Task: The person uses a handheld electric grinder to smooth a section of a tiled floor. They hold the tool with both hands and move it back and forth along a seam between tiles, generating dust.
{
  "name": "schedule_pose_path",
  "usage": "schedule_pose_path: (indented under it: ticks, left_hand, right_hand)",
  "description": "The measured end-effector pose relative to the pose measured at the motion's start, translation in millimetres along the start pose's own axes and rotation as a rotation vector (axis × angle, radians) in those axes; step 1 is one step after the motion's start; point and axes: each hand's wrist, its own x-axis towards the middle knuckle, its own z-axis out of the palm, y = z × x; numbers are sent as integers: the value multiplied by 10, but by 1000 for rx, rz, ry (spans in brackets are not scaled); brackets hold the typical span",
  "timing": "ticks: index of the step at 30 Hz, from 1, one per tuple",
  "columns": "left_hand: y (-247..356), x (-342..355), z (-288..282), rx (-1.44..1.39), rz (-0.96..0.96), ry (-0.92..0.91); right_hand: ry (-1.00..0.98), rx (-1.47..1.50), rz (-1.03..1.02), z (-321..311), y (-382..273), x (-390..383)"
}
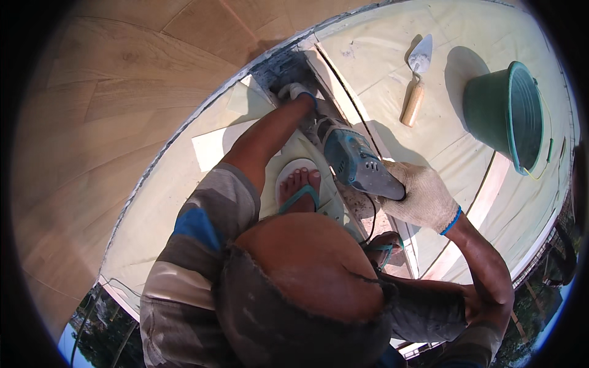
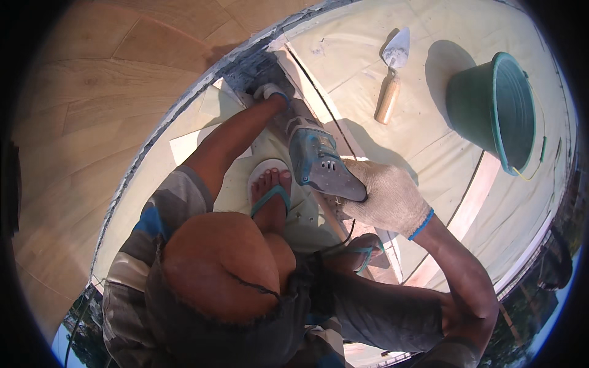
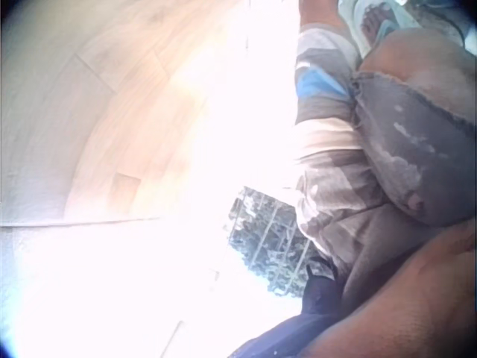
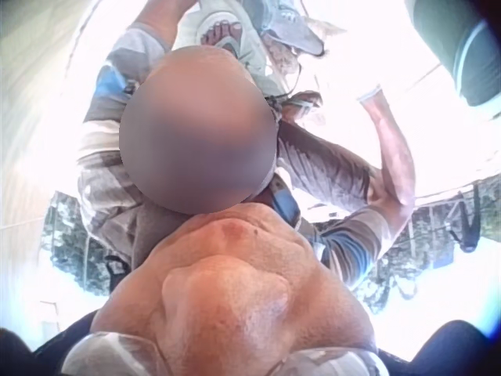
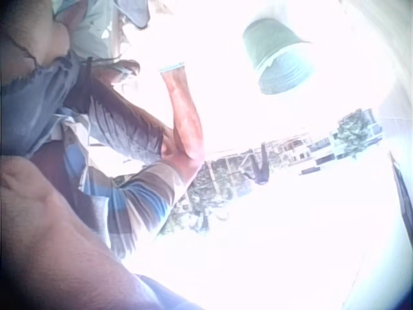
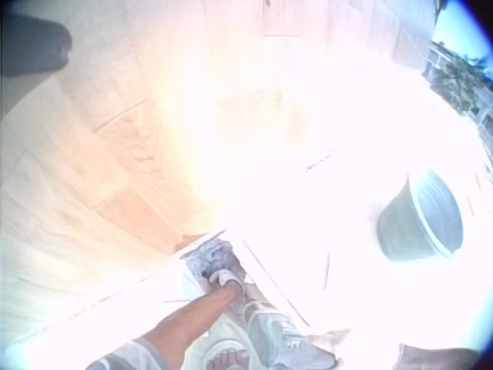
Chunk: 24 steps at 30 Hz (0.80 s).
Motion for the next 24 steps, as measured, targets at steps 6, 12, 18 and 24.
schedule_pose_path:
  ticks: [6, 12, 18, 24]
  left_hand:
    - [100, -140, -58, -151, 122, 192]
    - [-412, -56, -201, -503, 93, 216]
    - [-839, 179, -12, -674, 145, 384]
    - [-398, 198, -204, -591, 269, 309]
  right_hand:
    - [12, -3, 50, 35, 39, -15]
    - [30, -38, -60, 35, 47, 66]
    - [1, -48, -116, 31, 60, 109]
    - [7, -91, -63, 20, 138, 9]
